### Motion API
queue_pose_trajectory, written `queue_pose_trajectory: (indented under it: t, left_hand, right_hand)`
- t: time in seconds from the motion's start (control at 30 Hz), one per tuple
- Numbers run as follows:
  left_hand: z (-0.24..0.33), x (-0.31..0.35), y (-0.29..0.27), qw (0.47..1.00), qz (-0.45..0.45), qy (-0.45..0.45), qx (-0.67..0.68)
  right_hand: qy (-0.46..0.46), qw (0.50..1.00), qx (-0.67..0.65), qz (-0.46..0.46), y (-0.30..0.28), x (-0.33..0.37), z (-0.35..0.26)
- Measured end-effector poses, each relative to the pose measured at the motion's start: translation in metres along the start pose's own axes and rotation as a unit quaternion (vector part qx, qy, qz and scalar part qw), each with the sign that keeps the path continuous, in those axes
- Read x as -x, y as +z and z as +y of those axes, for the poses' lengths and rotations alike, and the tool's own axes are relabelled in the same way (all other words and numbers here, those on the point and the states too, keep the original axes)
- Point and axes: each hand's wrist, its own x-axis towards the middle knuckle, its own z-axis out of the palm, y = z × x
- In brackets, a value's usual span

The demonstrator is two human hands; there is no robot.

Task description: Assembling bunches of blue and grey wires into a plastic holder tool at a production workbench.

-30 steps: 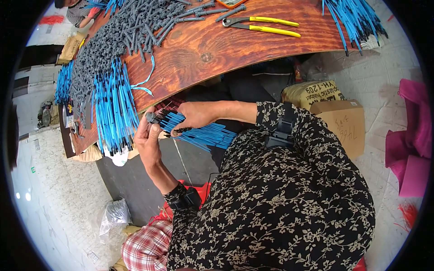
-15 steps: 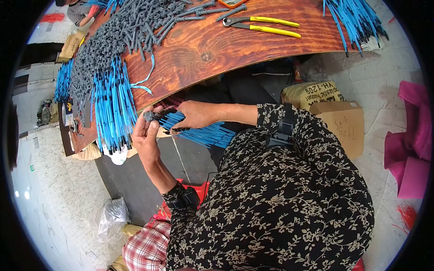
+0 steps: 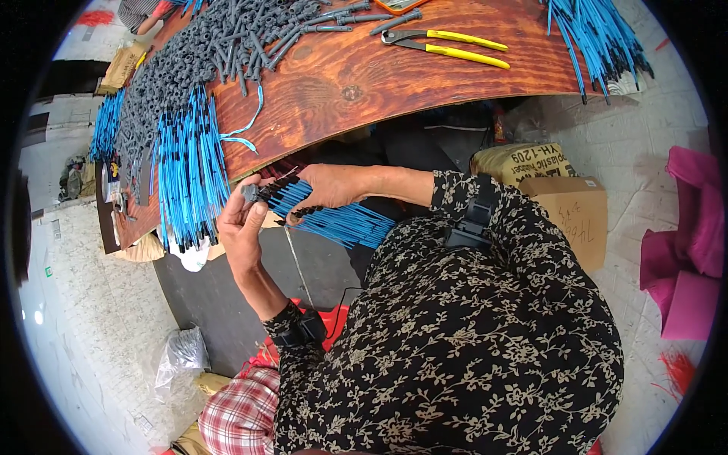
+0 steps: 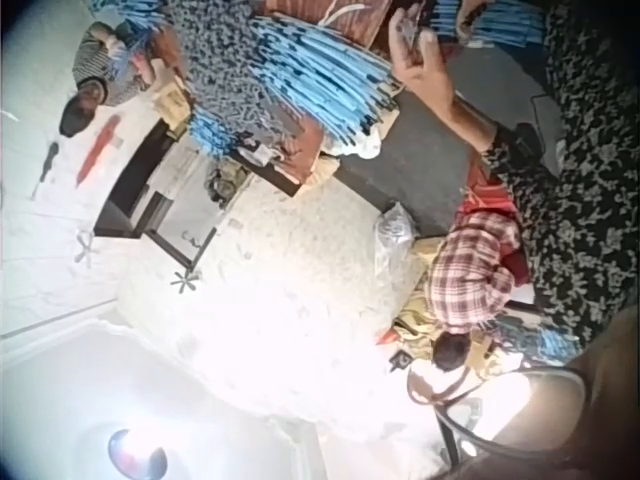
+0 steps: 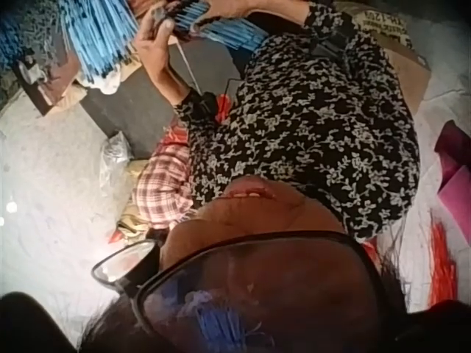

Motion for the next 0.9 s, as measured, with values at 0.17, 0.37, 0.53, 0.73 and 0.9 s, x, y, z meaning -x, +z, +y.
queue_pose_trajectory:
  t: [0.17,0.37,0.53,0.73,0.9]
  left_hand:
    - [0.000,-0.001,-0.002,1.000,-0.023,0.014,0.013]
    - [-0.007,0.002,-0.009,0.999,-0.035,-0.004,0.014]
    - [-0.008,-0.001,-0.005,0.999,-0.040,-0.018,0.028]
    - [-0.006,-0.007,0.004,1.000,-0.009,-0.008,0.010]
    - [-0.011,-0.002,-0.006,0.999,-0.033,-0.018,-0.003]
  right_hand:
    - [0.001,1.000,0.018,0.000,0.000,0.002,-0.002]
    - [0.048,0.997,0.022,-0.051,-0.004,0.003,-0.016]
    - [-0.026,0.993,-0.064,-0.091,-0.009,-0.011,0.015]
    - [-0.031,0.998,-0.016,-0.048,-0.005,-0.004,0.001]
    - [-0.026,0.996,-0.019,-0.088,-0.009,-0.009,0.011]
